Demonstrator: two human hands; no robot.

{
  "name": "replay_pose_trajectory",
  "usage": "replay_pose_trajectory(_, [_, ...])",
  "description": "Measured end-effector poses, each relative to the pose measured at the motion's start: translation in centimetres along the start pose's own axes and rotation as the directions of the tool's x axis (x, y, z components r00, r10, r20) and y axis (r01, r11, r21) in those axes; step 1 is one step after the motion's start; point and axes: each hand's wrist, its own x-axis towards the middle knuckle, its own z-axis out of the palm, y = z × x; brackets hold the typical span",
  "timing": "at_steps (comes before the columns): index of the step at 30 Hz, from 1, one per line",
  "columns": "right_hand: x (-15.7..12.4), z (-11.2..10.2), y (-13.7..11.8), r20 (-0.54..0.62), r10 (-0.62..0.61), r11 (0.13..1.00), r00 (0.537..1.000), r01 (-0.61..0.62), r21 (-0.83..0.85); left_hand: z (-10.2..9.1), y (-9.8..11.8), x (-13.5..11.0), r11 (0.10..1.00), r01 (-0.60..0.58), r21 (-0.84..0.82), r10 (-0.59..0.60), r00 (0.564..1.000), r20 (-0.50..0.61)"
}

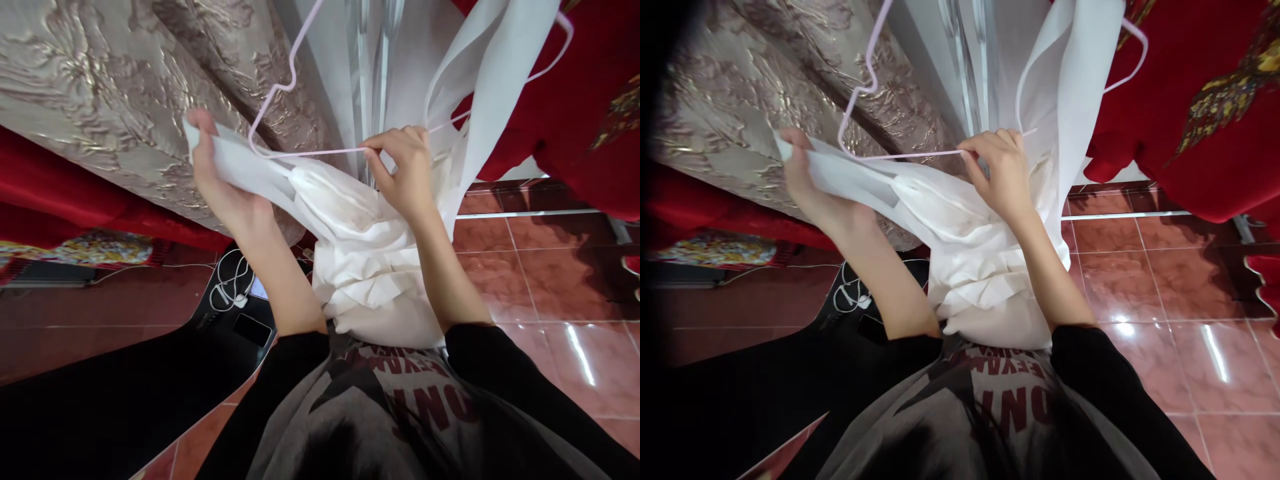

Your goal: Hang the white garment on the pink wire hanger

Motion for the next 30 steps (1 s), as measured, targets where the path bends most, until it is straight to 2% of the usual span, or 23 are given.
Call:
replay_pose_trajectory(2, [-0.1,-0.1,-0.1,0.002,-0.003,1.000,1.000,0.003,0.017,-0.9,-2.1,-1.5,0.999,0.049,0.003,-0.049,0.998,-0.040])
replay_pose_trajectory(3, [-0.2,-0.1,-0.2,0.001,-0.005,1.000,1.000,0.005,0.027,-1.0,-3.0,-2.4,0.994,0.109,0.009,-0.109,0.994,-0.031])
replay_pose_trajectory(6, [-0.4,0.2,-0.4,-0.010,-0.002,0.998,1.000,0.003,0.057,0.7,-4.0,-5.0,0.951,0.310,-0.026,-0.309,0.951,0.026])
replay_pose_trajectory(8, [-0.5,0.4,-0.7,-0.014,0.006,0.998,1.000,-0.005,0.064,2.8,-3.4,-6.7,0.929,0.368,-0.042,-0.359,0.922,0.148])
replay_pose_trajectory(10, [-0.5,0.3,-1.2,-0.027,-0.006,0.998,1.000,0.008,0.063,5.0,-1.8,-8.5,0.949,0.314,-0.007,-0.301,0.914,0.272])
replay_pose_trajectory(13, [-0.6,-0.9,-2.3,-0.052,-0.060,0.992,0.997,0.065,0.109,7.3,0.6,-10.5,0.966,0.239,0.097,-0.257,0.924,0.283])
replay_pose_trajectory(14, [-0.7,-1.6,-2.5,-0.097,-0.068,0.986,0.993,0.082,0.146,7.7,1.2,-10.9,0.967,0.230,0.109,-0.252,0.929,0.271])
replay_pose_trajectory(15, [-0.9,-2.3,-2.6,-0.191,-0.053,0.979,0.980,0.088,0.181,7.9,1.6,-11.0,0.968,0.228,0.104,-0.248,0.932,0.264])
replay_pose_trajectory(16, [-1.2,-3.0,-2.4,-0.332,-0.015,0.974,0.943,0.088,0.207,8.0,1.9,-11.1,0.970,0.229,0.082,-0.243,0.933,0.266])
replay_pose_trajectory(17, [-1.6,-3.6,-2.0,-0.498,0.053,0.972,0.866,0.070,0.225,8.0,2.0,-11.0,0.972,0.230,0.049,-0.235,0.934,0.270])
replay_pose_trajectory(18, [-2.0,-4.1,-1.2,-0.642,0.133,0.970,0.755,0.034,0.242,8.0,2.0,-10.9,0.973,0.230,0.016,-0.226,0.934,0.277])
replay_pose_trajectory(19, [-2.4,-4.5,-0.2,-0.732,0.208,0.964,0.648,-0.008,0.267,8.0,2.0,-10.8,0.973,0.231,-0.015,-0.218,0.933,0.287])
replay_pose_trajectory(20, [-2.8,-4.7,1.0,-0.761,0.274,0.949,0.588,-0.038,0.312,7.9,1.9,-10.7,0.972,0.231,-0.040,-0.209,0.932,0.295])
replay_pose_trajectory(21, [-3.2,-4.7,2.3,-0.732,0.335,0.924,0.593,-0.056,0.377,7.9,1.8,-10.6,0.971,0.231,-0.061,-0.203,0.931,0.304])
replay_pose_trajectory(24, [-3.9,-3.8,5.4,-0.457,0.418,0.797,0.785,-0.076,0.600,8.0,1.7,-10.7,0.964,0.239,-0.114,-0.192,0.927,0.322])
replay_pose_trajectory(25, [-4.0,-3.2,5.8,-0.380,0.421,0.765,0.824,-0.097,0.637,8.0,1.6,-10.7,0.962,0.239,-0.135,-0.187,0.930,0.318])
replay_pose_trajectory(27, [-4.0,-2.3,5.7,-0.322,0.431,0.771,0.843,-0.159,0.616,7.9,1.5,-10.6,0.958,0.236,-0.164,-0.176,0.932,0.316])
replay_pose_trajectory(30, [-4.0,-1.3,4.5,-0.416,0.456,0.834,0.787,-0.215,0.508,7.4,1.2,-10.3,0.956,0.241,-0.170,-0.170,0.921,0.351])
